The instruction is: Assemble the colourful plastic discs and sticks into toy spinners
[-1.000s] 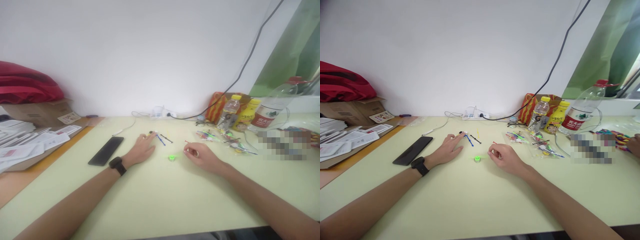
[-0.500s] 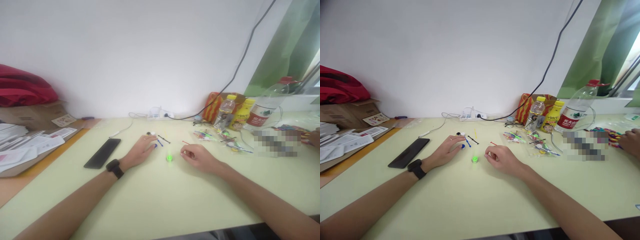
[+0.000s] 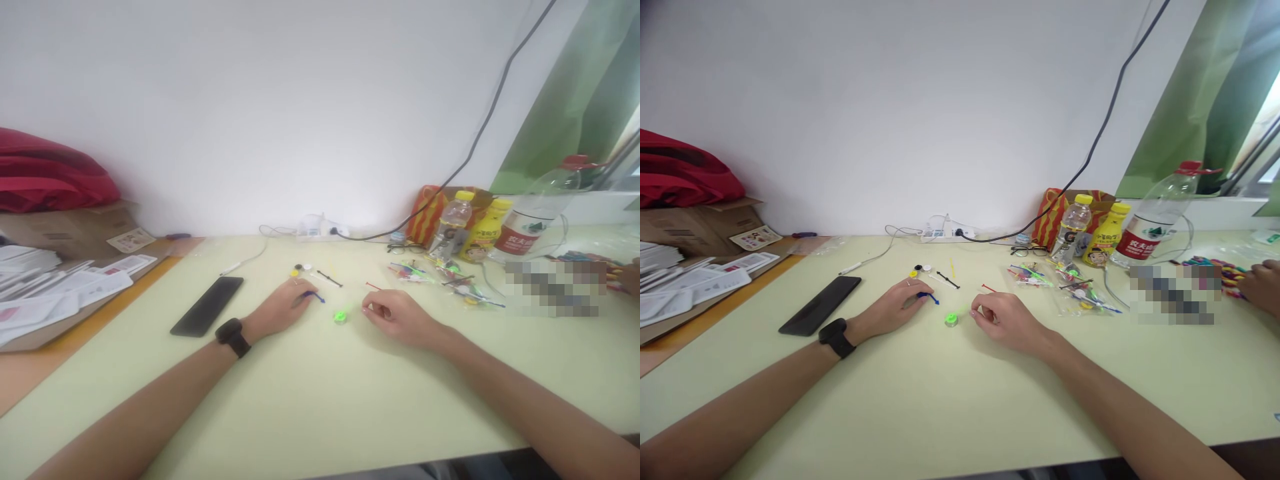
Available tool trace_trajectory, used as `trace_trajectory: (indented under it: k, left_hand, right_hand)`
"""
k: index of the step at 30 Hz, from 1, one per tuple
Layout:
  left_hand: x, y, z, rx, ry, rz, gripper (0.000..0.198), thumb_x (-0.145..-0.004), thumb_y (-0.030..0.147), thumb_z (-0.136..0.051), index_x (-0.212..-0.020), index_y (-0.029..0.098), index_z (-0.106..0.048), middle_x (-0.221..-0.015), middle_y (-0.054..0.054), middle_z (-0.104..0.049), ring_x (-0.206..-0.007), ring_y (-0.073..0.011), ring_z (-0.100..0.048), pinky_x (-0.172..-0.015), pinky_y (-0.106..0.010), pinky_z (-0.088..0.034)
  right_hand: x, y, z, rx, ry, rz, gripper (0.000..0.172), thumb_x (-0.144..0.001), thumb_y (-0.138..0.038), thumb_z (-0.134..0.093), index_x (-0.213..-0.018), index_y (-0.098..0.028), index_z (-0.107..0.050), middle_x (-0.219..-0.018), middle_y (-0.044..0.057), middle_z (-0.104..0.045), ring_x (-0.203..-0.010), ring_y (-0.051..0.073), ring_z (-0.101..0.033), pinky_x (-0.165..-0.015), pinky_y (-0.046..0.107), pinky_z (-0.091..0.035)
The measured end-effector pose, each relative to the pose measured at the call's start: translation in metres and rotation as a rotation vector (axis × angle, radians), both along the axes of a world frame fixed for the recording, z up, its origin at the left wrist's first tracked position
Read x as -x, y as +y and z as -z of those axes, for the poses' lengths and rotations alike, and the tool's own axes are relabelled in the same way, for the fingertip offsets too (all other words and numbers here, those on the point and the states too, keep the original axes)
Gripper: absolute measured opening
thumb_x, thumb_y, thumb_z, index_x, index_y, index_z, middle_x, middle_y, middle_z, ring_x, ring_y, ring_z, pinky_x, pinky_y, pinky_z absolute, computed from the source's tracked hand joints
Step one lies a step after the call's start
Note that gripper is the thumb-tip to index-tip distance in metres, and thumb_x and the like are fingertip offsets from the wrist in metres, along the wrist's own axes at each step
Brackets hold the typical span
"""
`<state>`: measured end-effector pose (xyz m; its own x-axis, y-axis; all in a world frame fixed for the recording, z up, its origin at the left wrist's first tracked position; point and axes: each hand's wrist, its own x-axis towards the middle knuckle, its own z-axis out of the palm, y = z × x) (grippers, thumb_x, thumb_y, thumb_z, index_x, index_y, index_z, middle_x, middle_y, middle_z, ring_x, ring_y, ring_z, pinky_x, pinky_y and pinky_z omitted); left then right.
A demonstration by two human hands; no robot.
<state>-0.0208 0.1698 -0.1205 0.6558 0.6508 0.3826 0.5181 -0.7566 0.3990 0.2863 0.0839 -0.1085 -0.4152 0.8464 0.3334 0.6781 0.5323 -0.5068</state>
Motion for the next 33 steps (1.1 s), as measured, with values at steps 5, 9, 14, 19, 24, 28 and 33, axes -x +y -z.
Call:
trace_trajectory:
  k: [5, 9, 14, 19, 24, 28, 33]
  left_hand:
    - [0.001, -0.003, 0.000, -0.061, -0.001, -0.045, 0.025, -0.097, 0.023, -0.051, -0.112, 0.025, -0.070, -0.110, -0.007, -0.070, -0.107, -0.0257, -0.065, -0.098, -0.042, -0.052]
    - [0.002, -0.009, -0.007, -0.101, 0.072, -0.128, 0.019, -0.095, 0.019, -0.050, -0.099, 0.021, -0.069, -0.101, -0.007, -0.069, -0.096, -0.0247, -0.066, -0.089, -0.039, -0.052]
    - [0.002, -0.020, -0.012, -0.078, 0.147, -0.164, 0.019, -0.097, 0.019, -0.047, -0.092, 0.020, -0.065, -0.095, -0.005, -0.067, -0.085, -0.0222, -0.065, -0.081, -0.035, -0.050]
    - [-0.002, -0.023, -0.008, -0.075, 0.132, -0.152, 0.019, -0.097, 0.018, -0.047, -0.097, 0.021, -0.066, -0.097, -0.006, -0.067, -0.087, -0.0227, -0.066, -0.081, -0.035, -0.049]
    - [-0.003, -0.022, -0.005, -0.064, 0.109, -0.143, 0.019, -0.097, 0.019, -0.049, -0.101, 0.021, -0.067, -0.100, -0.006, -0.067, -0.089, -0.0227, -0.066, -0.084, -0.036, -0.050]
    - [-0.003, -0.021, -0.005, -0.064, 0.133, -0.146, 0.019, -0.099, 0.019, -0.048, -0.103, 0.020, -0.066, -0.102, -0.006, -0.066, -0.090, -0.0229, -0.066, -0.084, -0.036, -0.050]
    - [-0.004, -0.022, -0.005, -0.066, 0.138, -0.151, 0.019, -0.100, 0.020, -0.046, -0.101, 0.020, -0.066, -0.100, -0.006, -0.065, -0.089, -0.0224, -0.066, -0.083, -0.036, -0.049]
  right_hand:
    - [0.001, -0.001, -0.002, -0.002, -0.010, 0.001, 0.015, -0.097, -0.029, -0.054, -0.089, -0.022, -0.065, -0.066, 0.000, -0.058, -0.061, 0.015, -0.053, -0.061, 0.028, -0.039]
    - [0.001, -0.002, -0.001, -0.009, -0.013, -0.002, 0.015, -0.097, -0.028, -0.054, -0.089, -0.021, -0.065, -0.068, -0.001, -0.059, -0.061, 0.014, -0.053, -0.060, 0.027, -0.038]
    - [0.001, -0.001, 0.002, -0.070, 0.008, -0.036, 0.013, -0.098, -0.025, -0.054, -0.090, -0.021, -0.064, -0.069, 0.000, -0.059, -0.064, 0.015, -0.055, -0.065, 0.029, -0.045]
    - [0.008, -0.005, -0.001, -0.238, 0.063, -0.127, 0.015, -0.096, -0.022, -0.059, -0.110, -0.022, -0.066, -0.098, 0.007, -0.069, -0.097, 0.023, -0.063, -0.100, 0.044, -0.048]
    - [0.019, -0.015, -0.006, -0.189, 0.005, -0.245, 0.035, -0.095, -0.028, -0.065, -0.131, -0.024, -0.063, -0.123, 0.010, -0.067, -0.119, 0.026, -0.058, -0.107, 0.047, -0.046]
    - [0.022, -0.020, -0.004, -0.150, -0.016, -0.274, 0.047, -0.094, -0.034, -0.069, -0.139, -0.024, -0.060, -0.137, 0.012, -0.062, -0.131, 0.028, -0.052, -0.112, 0.049, -0.044]
    - [0.020, -0.021, 0.001, -0.081, -0.106, -0.245, 0.057, -0.092, -0.044, -0.071, -0.144, -0.027, -0.057, -0.151, 0.010, -0.054, -0.145, 0.033, -0.038, -0.117, 0.055, -0.038]
